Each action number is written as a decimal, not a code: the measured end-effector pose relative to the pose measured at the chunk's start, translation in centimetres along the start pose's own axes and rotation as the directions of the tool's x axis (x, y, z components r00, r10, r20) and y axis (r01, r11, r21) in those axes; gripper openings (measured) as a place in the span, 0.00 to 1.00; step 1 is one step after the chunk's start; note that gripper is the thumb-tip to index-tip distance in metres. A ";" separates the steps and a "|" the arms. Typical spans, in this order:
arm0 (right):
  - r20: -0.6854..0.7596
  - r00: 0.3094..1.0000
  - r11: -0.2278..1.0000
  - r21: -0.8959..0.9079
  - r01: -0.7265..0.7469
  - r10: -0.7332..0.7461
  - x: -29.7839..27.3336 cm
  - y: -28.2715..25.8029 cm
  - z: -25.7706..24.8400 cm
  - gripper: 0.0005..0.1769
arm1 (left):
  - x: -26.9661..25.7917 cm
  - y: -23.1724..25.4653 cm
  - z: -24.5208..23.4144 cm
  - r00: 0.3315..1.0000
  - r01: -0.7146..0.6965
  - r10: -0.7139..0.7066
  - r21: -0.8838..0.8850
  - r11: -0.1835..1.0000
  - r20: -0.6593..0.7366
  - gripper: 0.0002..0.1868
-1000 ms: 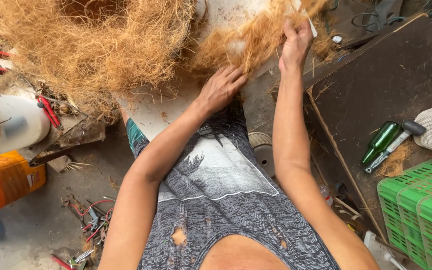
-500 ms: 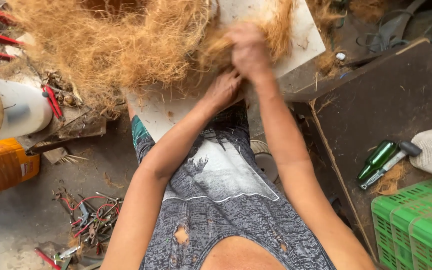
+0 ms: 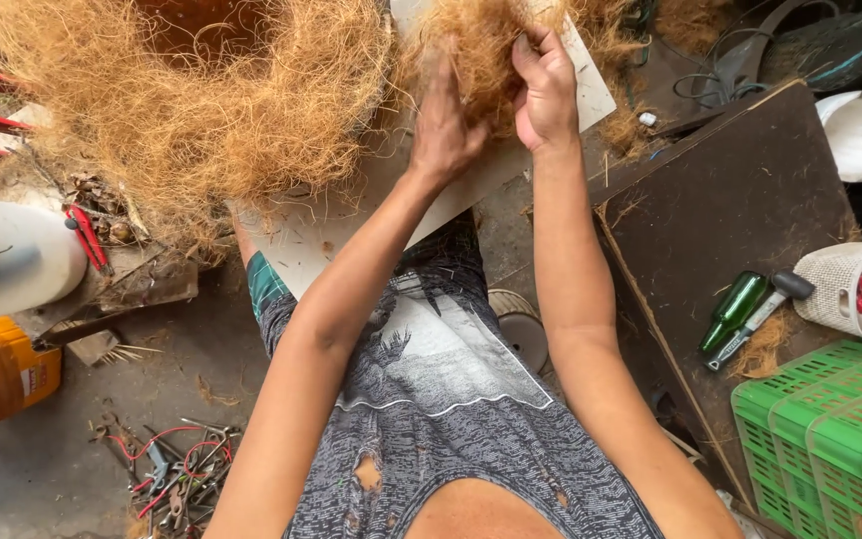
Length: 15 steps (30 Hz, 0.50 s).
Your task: The person stands at a work table and repeatedly pulls, separates, and fluffs loose coconut fiber by hand. They gather small bundles, shake them to loosen the strands, and place them back onto the pile, continuing the same repetitive handling throughout the clip.
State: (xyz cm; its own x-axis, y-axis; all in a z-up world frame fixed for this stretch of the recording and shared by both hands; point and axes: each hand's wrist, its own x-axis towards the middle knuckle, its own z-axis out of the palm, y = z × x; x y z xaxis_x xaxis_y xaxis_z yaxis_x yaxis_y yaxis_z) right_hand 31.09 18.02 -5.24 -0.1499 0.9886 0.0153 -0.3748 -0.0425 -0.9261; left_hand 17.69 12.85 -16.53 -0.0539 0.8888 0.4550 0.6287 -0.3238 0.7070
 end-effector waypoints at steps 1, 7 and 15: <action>0.043 0.999 0.998 0.056 -0.027 0.025 -0.3 -0.3 0.4 0.19 | 0.6 -1.3 1.4 0.999 0.037 -0.036 -0.023 0.999 0.014 0.63; -0.030 0.955 0.941 -0.183 0.286 -0.296 0.8 -4.0 0.3 0.08 | 1.5 -4.7 2.6 0.997 -0.058 0.046 0.234 0.970 0.059 0.25; -0.330 0.723 0.791 -0.164 0.589 -0.607 5.0 -8.7 -8.1 0.18 | 0.1 -9.7 5.0 0.925 0.378 -0.363 -0.167 0.911 0.114 0.20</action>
State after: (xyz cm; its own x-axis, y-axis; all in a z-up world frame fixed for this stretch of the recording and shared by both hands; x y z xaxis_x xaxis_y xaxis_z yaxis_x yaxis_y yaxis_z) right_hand 40.99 24.47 -0.19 0.4205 0.7885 0.4488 -0.2349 0.5724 -0.7856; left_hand 15.49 17.67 -26.10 -0.1897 0.9765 0.1024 0.4223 -0.0130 0.9064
